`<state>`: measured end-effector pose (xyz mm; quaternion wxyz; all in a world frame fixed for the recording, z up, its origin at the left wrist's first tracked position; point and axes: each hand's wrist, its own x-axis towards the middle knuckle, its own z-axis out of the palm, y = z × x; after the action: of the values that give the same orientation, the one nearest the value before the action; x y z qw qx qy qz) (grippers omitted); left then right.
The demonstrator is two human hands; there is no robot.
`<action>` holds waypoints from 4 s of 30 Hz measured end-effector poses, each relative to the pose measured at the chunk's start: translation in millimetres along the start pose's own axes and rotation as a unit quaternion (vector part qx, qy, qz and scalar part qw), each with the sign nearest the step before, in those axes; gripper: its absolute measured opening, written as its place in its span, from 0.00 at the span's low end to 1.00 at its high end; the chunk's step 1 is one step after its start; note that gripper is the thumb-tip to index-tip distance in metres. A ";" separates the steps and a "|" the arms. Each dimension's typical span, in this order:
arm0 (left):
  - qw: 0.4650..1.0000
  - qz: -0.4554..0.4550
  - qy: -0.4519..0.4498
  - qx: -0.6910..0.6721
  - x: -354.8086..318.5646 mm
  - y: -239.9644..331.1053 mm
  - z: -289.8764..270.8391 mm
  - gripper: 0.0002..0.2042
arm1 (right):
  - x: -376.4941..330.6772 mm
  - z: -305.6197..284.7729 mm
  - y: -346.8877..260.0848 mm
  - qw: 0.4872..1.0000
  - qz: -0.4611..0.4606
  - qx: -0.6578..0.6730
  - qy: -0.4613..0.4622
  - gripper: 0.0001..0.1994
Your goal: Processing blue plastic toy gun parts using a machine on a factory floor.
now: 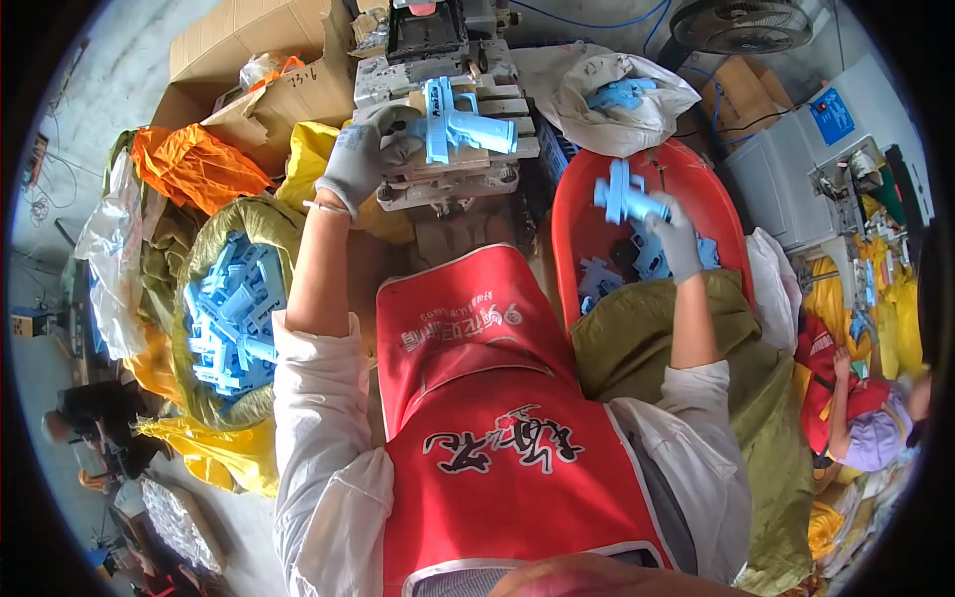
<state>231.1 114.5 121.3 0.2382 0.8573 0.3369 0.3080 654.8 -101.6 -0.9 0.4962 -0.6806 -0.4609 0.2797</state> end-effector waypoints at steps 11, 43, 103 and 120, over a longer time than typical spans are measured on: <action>0.935 -0.099 0.283 -0.192 -108.3 -53.5 -37.6 0.17 | 54.5 159.9 -159.5 0.966 -0.128 0.149 -0.170 0.16; 0.895 -0.270 0.349 0.065 -235.1 -87.7 -10.6 0.14 | -12.9 42.0 153.0 0.828 0.149 -0.487 -0.238 0.15; 0.961 -0.037 0.244 -0.125 -52.4 -40.5 -14.1 0.15 | 39.6 132.1 -159.7 0.921 -0.382 -0.069 -0.046 0.22; 0.879 -0.252 0.406 0.005 -236.6 -83.9 -67.6 0.15 | 55.5 138.1 -171.7 0.834 -0.480 -0.248 -0.115 0.21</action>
<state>10.4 12.0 29.8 0.1459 0.5444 0.6098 0.5572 502.3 20.5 115.1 0.3257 -0.4372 -0.8373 -0.0408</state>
